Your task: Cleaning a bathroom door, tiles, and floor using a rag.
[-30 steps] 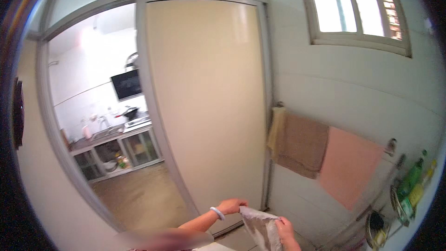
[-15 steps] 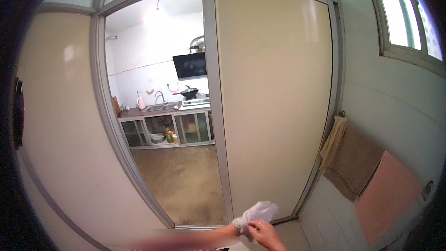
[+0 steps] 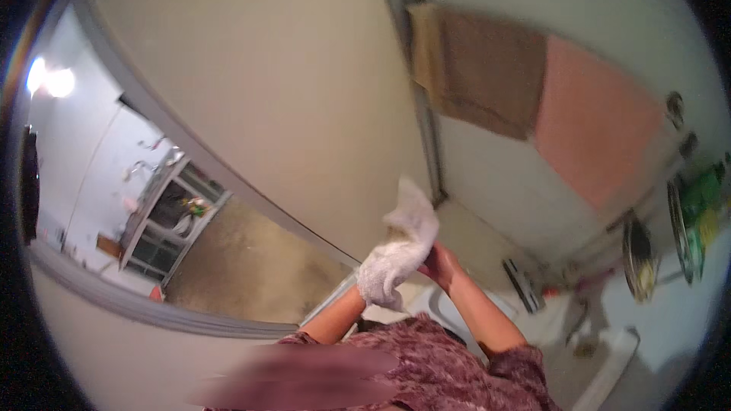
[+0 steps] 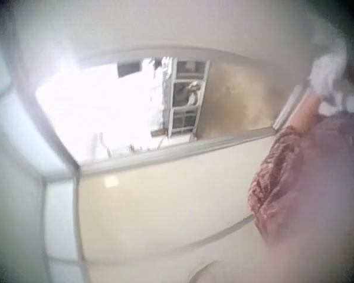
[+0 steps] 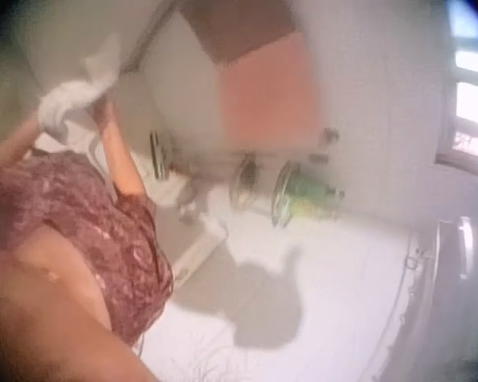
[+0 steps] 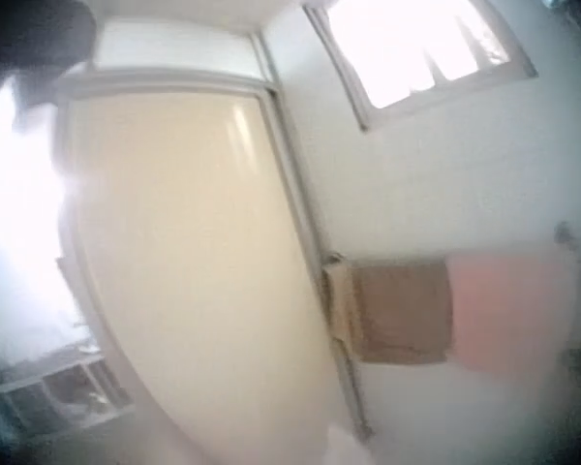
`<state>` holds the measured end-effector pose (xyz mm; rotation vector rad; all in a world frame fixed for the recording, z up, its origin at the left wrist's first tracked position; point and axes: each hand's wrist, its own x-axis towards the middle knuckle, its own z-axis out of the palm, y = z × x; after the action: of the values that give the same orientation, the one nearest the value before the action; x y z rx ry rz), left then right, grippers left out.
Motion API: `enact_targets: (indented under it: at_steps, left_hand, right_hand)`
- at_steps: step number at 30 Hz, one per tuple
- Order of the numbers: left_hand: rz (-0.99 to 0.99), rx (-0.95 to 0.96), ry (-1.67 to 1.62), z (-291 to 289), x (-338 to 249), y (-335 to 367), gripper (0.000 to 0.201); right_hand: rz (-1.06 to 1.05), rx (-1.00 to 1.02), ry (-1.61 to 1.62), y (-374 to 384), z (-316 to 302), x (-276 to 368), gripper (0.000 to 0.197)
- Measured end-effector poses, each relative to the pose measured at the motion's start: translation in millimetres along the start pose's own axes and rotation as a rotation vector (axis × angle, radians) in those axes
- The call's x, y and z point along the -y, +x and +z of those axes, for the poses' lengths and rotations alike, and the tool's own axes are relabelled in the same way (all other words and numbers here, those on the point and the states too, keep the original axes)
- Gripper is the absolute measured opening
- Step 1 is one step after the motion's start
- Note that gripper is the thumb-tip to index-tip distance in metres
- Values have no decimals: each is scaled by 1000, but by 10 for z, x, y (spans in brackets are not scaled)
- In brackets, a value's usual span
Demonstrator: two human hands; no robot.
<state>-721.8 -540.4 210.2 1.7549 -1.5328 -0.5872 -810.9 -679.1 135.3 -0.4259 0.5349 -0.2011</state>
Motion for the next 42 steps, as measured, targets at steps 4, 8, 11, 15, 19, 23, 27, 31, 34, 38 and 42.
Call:
enact_targets:
  at_steps: [4, 8, 11, 15, 19, 23, 27, 31, 34, 38, 42]
  left_hand:
    - [-25, 5, -452, 392, 291, 360, 50]
    - [-91, -88, -857, 489, 754, 401, 46]
    - [-153, -182, -1058, 496, 958, 335, 44]
    - [-130, 78, 558, -167, 1259, -63, 49]
    - [-449, 223, 576, -345, 1804, -782, 45]
    - [-684, 381, 478, -318, 2006, -1507, 46]
    - [-892, 409, 398, -89, 2011, -2059, 47]
    - [-999, 390, 299, 229, 2021, -2388, 49]
    - [-1079, 382, 216, 474, 1955, -2397, 49]
    - [-1173, 242, 138, 836, 1838, -2156, 46]
    - [-1225, 8, 96, 1257, 1563, -1805, 42]
  right_hand:
    - [-191, 110, 99, 82, -31, 25, 44]
    - [-131, 221, 308, 175, -339, 15, 41]
    - [-145, 409, 285, 193, -568, 27, 39]
    - [-553, 111, -695, 260, -719, 289, 41]
    - [-314, 109, -100, 299, -1031, 318, 43]
    - [-218, -5, -697, 219, -1427, 624, 43]
    - [-96, -86, -1292, 270, -1778, 965, 44]
    - [56, -100, -1889, 416, -2049, 1270, 44]
    - [49, -50, -1958, 643, -2074, 1535, 44]
    - [13, 60, -2079, 987, -2251, 2051, 43]
    - [-59, 218, -2154, 1390, -2513, 2644, 42]
